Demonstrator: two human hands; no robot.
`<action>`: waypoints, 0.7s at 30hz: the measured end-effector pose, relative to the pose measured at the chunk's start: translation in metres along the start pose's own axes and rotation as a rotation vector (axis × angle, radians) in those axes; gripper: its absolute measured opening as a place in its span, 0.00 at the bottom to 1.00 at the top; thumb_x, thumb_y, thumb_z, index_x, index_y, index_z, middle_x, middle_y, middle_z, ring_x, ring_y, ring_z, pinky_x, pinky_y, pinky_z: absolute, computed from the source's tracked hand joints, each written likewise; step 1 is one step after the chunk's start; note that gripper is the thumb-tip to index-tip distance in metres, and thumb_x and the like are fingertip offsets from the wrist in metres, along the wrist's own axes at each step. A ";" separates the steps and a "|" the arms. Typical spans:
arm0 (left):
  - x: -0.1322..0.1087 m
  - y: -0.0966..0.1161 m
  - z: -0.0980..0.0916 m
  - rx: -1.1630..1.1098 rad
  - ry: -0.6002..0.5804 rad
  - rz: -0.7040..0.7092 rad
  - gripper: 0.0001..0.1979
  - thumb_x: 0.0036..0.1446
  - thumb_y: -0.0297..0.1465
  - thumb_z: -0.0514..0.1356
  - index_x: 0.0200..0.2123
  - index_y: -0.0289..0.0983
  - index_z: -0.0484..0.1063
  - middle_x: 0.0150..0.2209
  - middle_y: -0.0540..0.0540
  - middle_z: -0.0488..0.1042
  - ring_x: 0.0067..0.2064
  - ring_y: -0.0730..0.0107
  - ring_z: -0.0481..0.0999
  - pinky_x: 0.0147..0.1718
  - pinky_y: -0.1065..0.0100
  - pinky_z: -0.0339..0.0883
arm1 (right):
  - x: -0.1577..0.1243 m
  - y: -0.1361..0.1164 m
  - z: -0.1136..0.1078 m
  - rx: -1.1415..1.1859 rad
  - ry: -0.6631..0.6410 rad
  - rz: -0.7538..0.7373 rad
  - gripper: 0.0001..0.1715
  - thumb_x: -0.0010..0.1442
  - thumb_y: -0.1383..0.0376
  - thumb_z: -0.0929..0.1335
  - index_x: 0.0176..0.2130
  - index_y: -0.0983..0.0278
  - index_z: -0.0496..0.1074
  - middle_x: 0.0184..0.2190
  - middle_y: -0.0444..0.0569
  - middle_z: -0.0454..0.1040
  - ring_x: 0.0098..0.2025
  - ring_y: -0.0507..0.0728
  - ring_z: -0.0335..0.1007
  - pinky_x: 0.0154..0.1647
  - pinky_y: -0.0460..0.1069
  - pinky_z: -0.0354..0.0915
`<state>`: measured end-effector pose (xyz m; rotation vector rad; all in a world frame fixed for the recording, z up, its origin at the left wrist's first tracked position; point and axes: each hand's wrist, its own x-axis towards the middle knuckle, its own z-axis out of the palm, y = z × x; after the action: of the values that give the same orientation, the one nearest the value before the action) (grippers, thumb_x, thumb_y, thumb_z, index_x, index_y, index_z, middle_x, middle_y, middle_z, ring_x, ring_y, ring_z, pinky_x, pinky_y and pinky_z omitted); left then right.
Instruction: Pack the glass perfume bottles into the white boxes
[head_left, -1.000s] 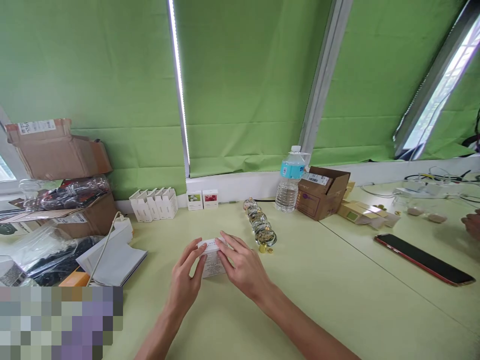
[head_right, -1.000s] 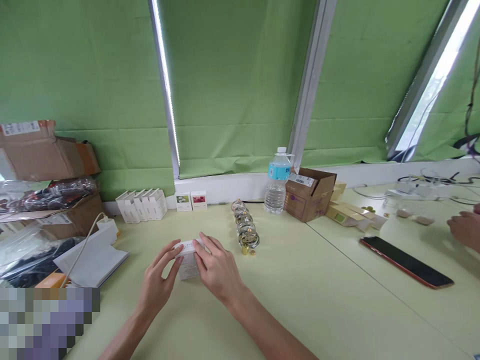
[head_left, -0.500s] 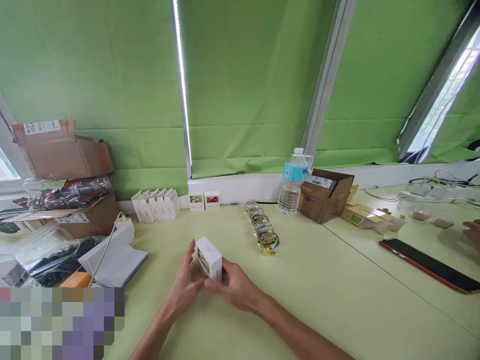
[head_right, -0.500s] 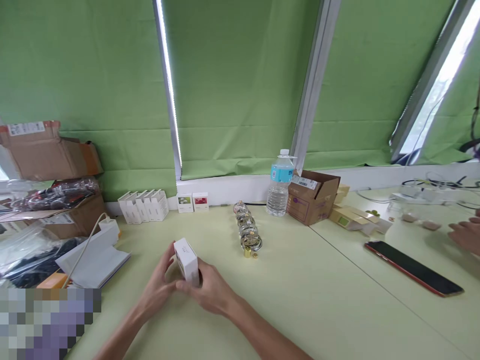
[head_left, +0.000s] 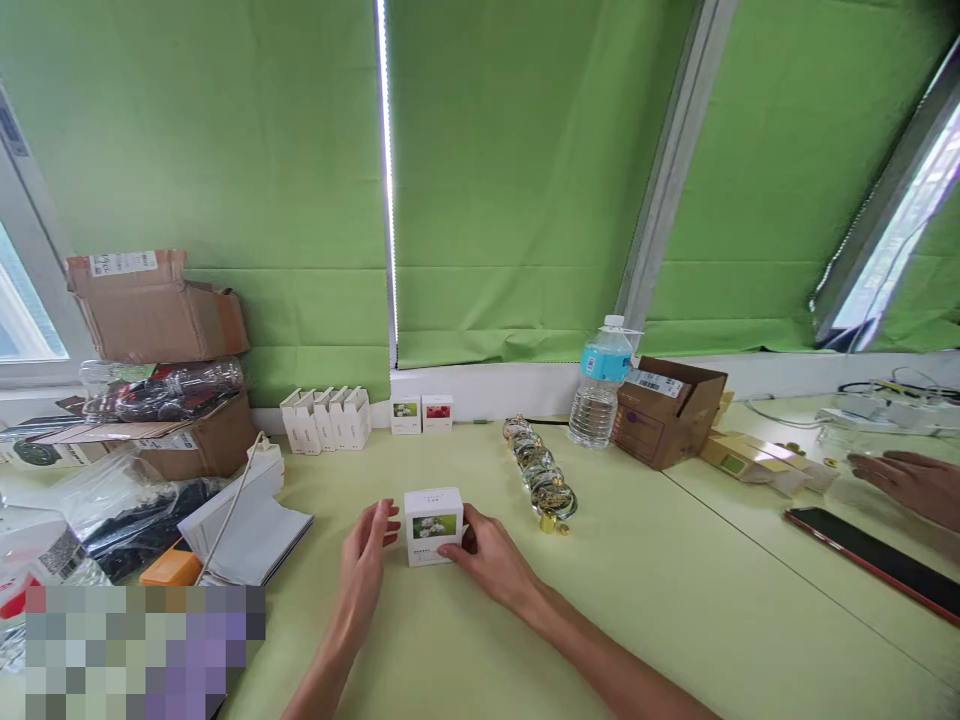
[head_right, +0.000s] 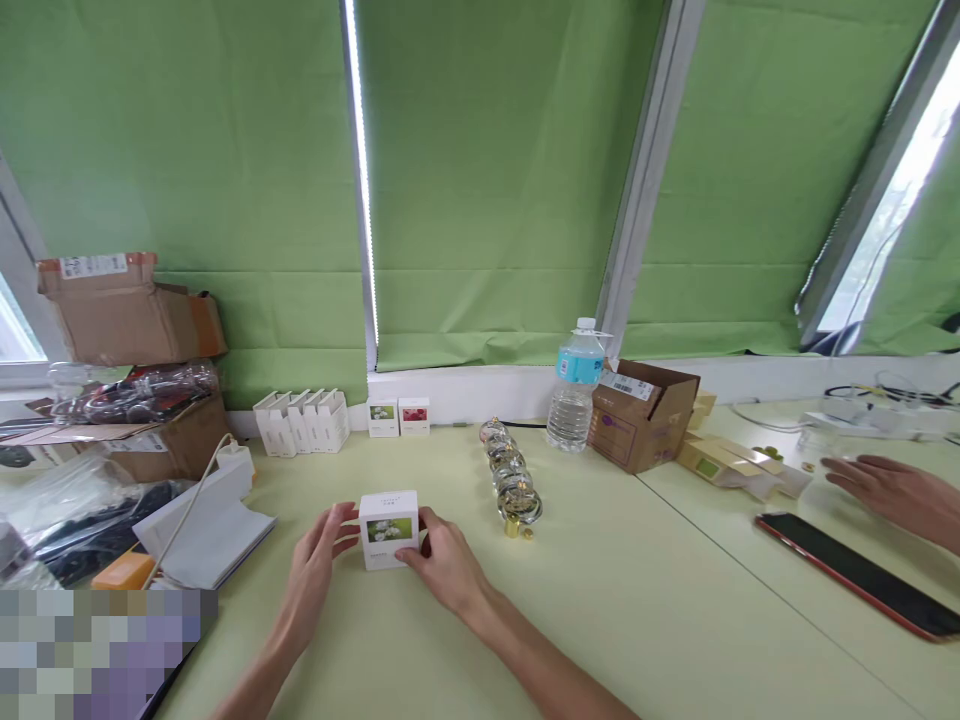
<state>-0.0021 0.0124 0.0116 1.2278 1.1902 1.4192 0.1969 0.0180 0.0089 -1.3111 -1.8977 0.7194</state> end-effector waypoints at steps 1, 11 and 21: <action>0.004 -0.004 -0.003 0.001 0.097 -0.015 0.29 0.54 0.54 0.56 0.43 0.34 0.73 0.45 0.38 0.77 0.43 0.56 0.78 0.43 0.58 0.72 | 0.009 0.001 0.002 -0.021 -0.001 -0.003 0.21 0.56 0.62 0.69 0.49 0.63 0.69 0.42 0.49 0.79 0.37 0.57 0.76 0.36 0.48 0.68; 0.022 -0.026 -0.003 0.085 0.203 -0.014 0.35 0.46 0.60 0.57 0.39 0.31 0.74 0.28 0.41 0.76 0.30 0.58 0.77 0.28 0.61 0.72 | 0.153 -0.004 0.016 -0.241 0.044 0.109 0.17 0.63 0.62 0.69 0.50 0.67 0.69 0.46 0.51 0.74 0.44 0.57 0.73 0.45 0.55 0.70; 0.023 -0.030 -0.001 0.167 0.128 -0.019 0.28 0.56 0.55 0.52 0.39 0.34 0.72 0.30 0.42 0.75 0.30 0.62 0.75 0.28 0.66 0.66 | 0.211 0.005 0.043 -0.465 0.100 0.241 0.19 0.65 0.60 0.66 0.53 0.65 0.67 0.51 0.53 0.70 0.48 0.59 0.71 0.47 0.58 0.70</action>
<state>-0.0052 0.0391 -0.0147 1.2499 1.4287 1.4247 0.1157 0.2161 0.0297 -1.8501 -1.9117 0.3213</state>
